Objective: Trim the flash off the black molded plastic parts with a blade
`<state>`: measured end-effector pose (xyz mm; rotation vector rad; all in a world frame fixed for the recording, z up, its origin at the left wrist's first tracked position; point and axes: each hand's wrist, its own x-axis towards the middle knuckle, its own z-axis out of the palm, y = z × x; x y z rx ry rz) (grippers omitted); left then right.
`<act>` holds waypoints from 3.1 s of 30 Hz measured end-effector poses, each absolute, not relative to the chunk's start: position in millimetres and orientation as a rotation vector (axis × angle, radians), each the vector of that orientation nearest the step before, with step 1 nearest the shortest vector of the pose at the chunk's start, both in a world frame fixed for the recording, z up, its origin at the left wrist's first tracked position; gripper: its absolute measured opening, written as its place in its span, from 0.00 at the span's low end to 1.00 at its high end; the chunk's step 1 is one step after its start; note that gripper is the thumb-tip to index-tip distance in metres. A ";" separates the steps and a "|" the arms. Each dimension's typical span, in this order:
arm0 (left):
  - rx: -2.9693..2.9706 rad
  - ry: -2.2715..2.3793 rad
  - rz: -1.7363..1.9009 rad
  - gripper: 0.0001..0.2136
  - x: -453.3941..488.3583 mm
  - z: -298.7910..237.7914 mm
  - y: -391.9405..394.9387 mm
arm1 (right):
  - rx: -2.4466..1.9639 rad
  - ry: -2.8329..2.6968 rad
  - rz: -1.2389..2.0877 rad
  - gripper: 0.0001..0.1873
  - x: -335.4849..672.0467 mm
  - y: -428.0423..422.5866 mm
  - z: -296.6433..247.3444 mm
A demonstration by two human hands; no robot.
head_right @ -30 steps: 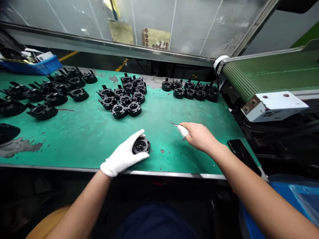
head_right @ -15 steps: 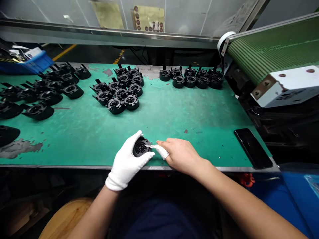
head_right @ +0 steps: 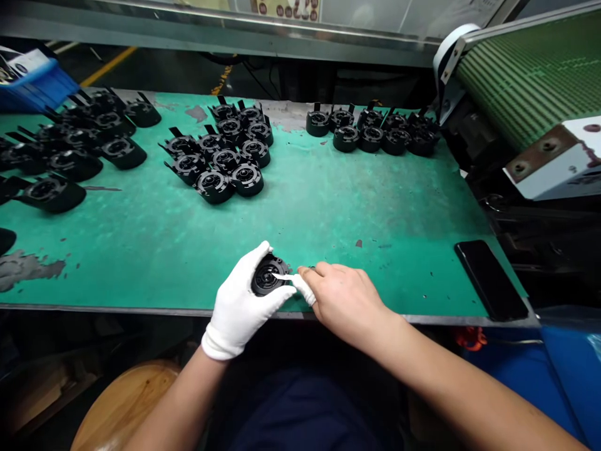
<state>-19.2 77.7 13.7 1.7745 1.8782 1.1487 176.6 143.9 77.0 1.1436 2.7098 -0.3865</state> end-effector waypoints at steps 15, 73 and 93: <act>1.808 1.876 1.202 0.40 -19.9 4.7 80.2 | 1.443 2.462 -0.406 0.28 153.7 121.6 86.7; 1.669 1.969 1.183 0.46 7.0 7.9 58.7 | 0.926 2.907 -0.788 0.21 194.8 150.6 54.7; 1.712 1.999 1.259 0.47 10.1 1.8 60.1 | 0.994 2.755 -0.657 0.22 189.7 153.6 79.0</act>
